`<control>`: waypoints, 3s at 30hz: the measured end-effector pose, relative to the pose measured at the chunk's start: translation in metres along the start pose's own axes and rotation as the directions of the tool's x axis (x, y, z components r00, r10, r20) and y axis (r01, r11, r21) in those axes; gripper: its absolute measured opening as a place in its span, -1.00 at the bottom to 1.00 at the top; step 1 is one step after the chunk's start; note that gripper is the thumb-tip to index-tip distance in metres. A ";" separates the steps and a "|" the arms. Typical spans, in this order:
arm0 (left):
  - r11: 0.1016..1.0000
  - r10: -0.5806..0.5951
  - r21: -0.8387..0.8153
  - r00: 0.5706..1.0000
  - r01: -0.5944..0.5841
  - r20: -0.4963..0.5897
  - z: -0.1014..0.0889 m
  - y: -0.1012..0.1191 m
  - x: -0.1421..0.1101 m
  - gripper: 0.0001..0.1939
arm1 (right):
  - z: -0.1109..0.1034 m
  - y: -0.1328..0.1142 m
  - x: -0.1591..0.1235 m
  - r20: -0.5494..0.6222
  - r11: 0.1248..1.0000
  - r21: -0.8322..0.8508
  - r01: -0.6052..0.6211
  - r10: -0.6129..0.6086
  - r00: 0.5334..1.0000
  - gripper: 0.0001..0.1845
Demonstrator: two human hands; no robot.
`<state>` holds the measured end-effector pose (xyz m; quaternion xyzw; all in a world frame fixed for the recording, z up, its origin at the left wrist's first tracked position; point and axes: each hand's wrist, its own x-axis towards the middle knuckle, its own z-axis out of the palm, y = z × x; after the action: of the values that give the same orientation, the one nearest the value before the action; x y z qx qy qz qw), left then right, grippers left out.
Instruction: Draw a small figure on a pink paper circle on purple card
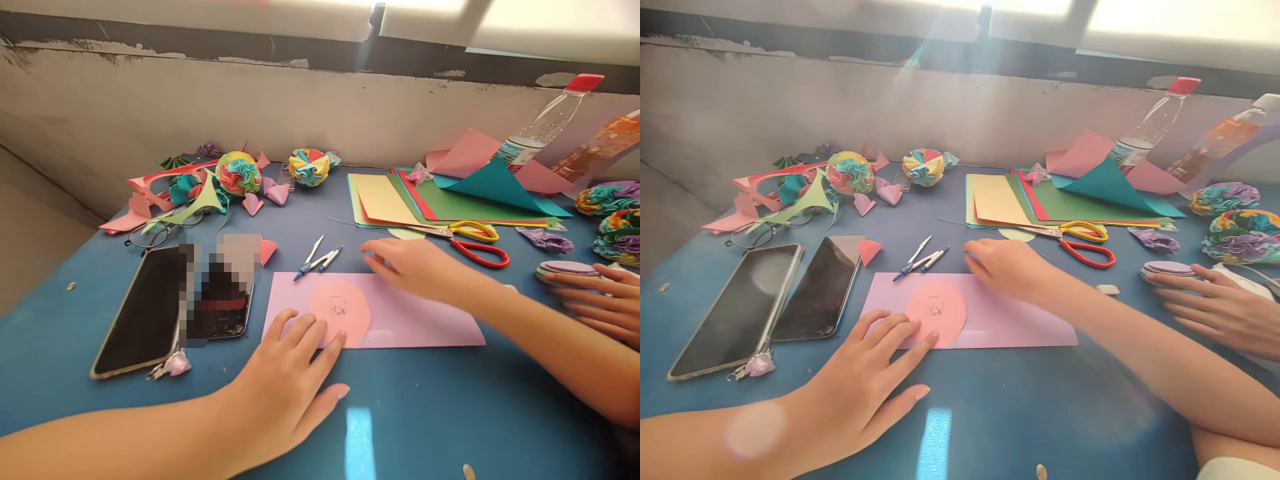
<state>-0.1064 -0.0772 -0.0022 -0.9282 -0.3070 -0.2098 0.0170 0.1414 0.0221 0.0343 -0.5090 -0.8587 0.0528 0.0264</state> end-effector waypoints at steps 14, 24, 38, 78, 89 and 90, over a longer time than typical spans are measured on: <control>0.998 0.009 -0.067 0.998 -0.014 -0.069 0.008 -0.007 -0.004 -0.66 | 0.045 -0.017 -0.021 -0.184 0.945 -0.314 0.093 -0.157 0.970 -0.64; 0.999 -0.010 -0.046 0.996 0.006 -0.087 0.003 -0.005 -0.001 -0.69 | 0.003 0.058 -0.089 -0.283 0.763 -0.340 -0.550 0.474 0.834 -0.52; 0.929 -0.277 0.267 0.960 0.256 0.043 0.009 -0.028 0.023 -0.54 | -0.025 0.100 -0.133 0.057 0.579 0.706 -0.408 0.527 0.848 -0.27; 0.273 -0.208 -0.956 0.977 0.110 0.053 0.033 -0.013 0.060 -0.49 | 0.052 -0.025 -0.052 -0.583 0.928 -0.320 0.189 -0.351 0.733 -0.46; 0.606 -0.339 -0.761 0.941 0.230 0.014 0.019 -0.010 0.057 -0.62 | 0.044 -0.032 -0.055 -0.367 0.779 0.571 0.260 -0.041 0.929 -0.40; 0.647 -0.325 -0.729 0.946 0.224 0.003 0.019 -0.010 0.056 -0.65 | 0.044 -0.032 -0.054 -0.344 0.756 0.607 0.245 -0.028 0.939 -0.40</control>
<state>-0.0639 -0.0344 0.0018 -0.7868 -0.3352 -0.3723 -0.3605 0.1349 -0.0433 -0.0048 -0.4060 -0.8085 0.2590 0.3384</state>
